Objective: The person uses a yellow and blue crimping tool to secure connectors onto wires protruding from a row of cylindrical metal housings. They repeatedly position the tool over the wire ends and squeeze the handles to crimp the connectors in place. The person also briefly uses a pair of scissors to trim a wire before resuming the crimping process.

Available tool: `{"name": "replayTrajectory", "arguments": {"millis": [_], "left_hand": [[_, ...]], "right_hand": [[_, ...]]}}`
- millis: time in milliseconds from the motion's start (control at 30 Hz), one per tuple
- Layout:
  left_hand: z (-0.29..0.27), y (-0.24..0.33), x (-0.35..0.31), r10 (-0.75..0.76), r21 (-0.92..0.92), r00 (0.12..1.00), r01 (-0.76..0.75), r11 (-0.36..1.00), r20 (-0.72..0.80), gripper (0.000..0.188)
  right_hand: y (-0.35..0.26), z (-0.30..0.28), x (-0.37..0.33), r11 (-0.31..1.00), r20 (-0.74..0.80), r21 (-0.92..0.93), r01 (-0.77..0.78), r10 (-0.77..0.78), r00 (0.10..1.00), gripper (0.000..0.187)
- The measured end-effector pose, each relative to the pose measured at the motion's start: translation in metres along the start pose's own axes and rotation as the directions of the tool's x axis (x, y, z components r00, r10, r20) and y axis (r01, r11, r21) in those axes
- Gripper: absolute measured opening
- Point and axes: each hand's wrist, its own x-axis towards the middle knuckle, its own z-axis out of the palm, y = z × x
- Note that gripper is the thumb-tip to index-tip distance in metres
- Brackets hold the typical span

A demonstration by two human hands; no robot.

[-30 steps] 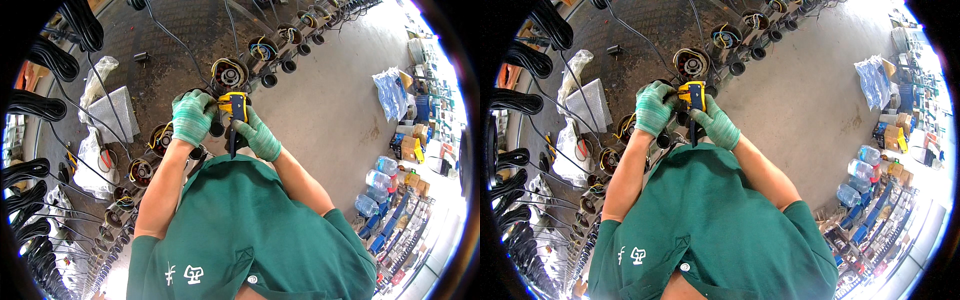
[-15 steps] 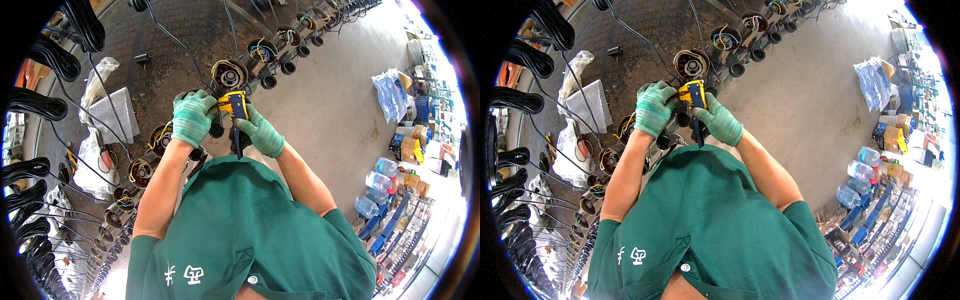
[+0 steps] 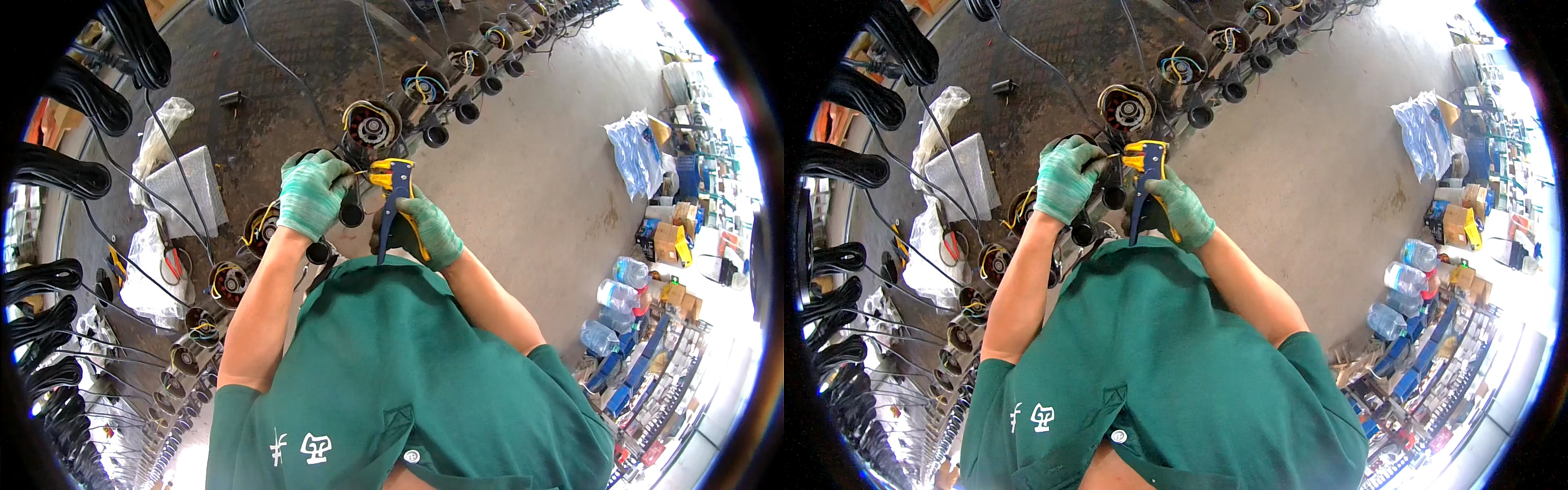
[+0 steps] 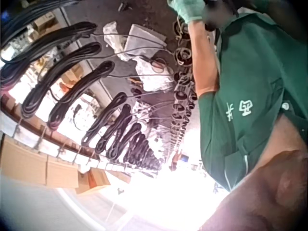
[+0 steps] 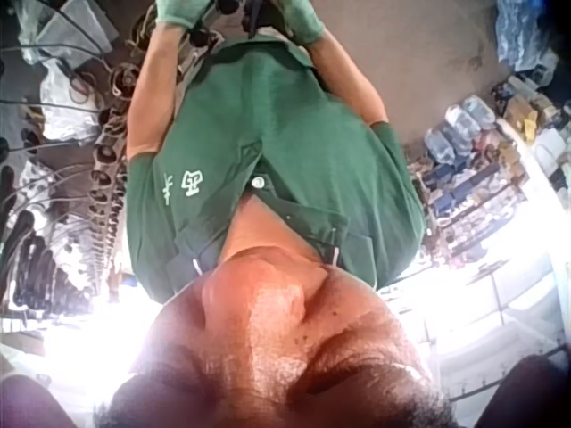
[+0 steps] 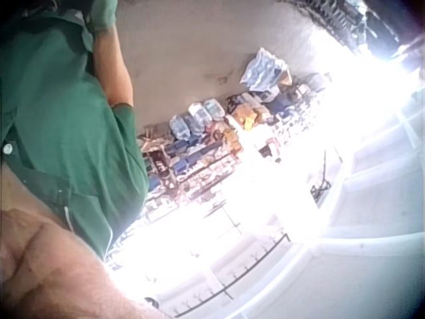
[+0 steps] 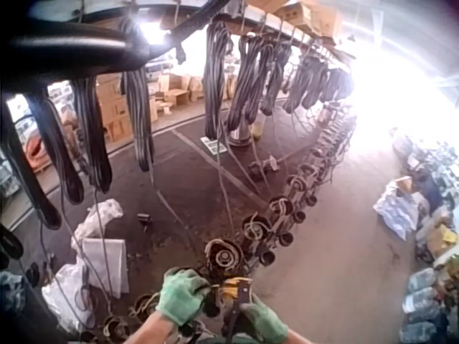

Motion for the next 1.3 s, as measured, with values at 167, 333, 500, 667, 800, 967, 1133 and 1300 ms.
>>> {"name": "replayTrajectory", "arguments": {"millis": [167,333,500,667,800,967,1133,1300], "left_hand": [[-0.004,0.002,0.001,-0.01,-0.002,1.0,0.01,1.0,0.014,0.016],[-0.027,-0.017,-0.006,-0.133,-0.445,0.987,0.08,0.892,-0.09,0.043],[-0.066,-0.031,-0.027,-0.152,-0.24,0.988,0.142,0.96,-0.024,0.035],[-0.055,-0.008,-0.035,-0.066,0.143,0.992,0.051,0.988,0.107,0.029],[-0.041,0.007,-0.035,-0.105,0.183,0.988,0.084,0.98,0.112,0.032],[-0.034,-0.002,-0.036,-0.226,0.168,0.97,0.209,0.963,0.091,0.033],[-0.036,-0.01,-0.036,-0.197,0.109,0.972,0.184,0.977,0.128,0.026],[-0.042,-0.011,-0.039,-0.162,-0.055,0.974,0.173,0.983,0.16,0.017]], "right_hand": [[-0.004,-0.009,-0.006,0.999,0.019,-0.037,0.01,-0.01,1.0,0.059],[-0.009,-0.002,-0.012,0.995,-0.051,-0.076,0.064,-0.068,0.996,0.061],[-0.007,-0.016,-0.013,0.994,-0.067,-0.076,0.075,-0.08,0.995,0.056],[-0.01,-0.013,-0.011,0.989,-0.063,-0.123,0.077,-0.085,0.994,0.055],[-0.015,-0.001,-0.011,0.99,-0.074,-0.137,0.021,-0.032,0.997,0.057],[-0.014,-0.002,-0.01,0.983,-0.073,-0.183,0.017,-0.031,0.997,0.063],[-0.014,-0.002,-0.011,0.981,-0.077,-0.193,0.012,-0.027,0.997,0.064],[-0.014,0.0,-0.01,0.973,-0.064,-0.23,0.019,-0.034,0.997,0.062]]}}
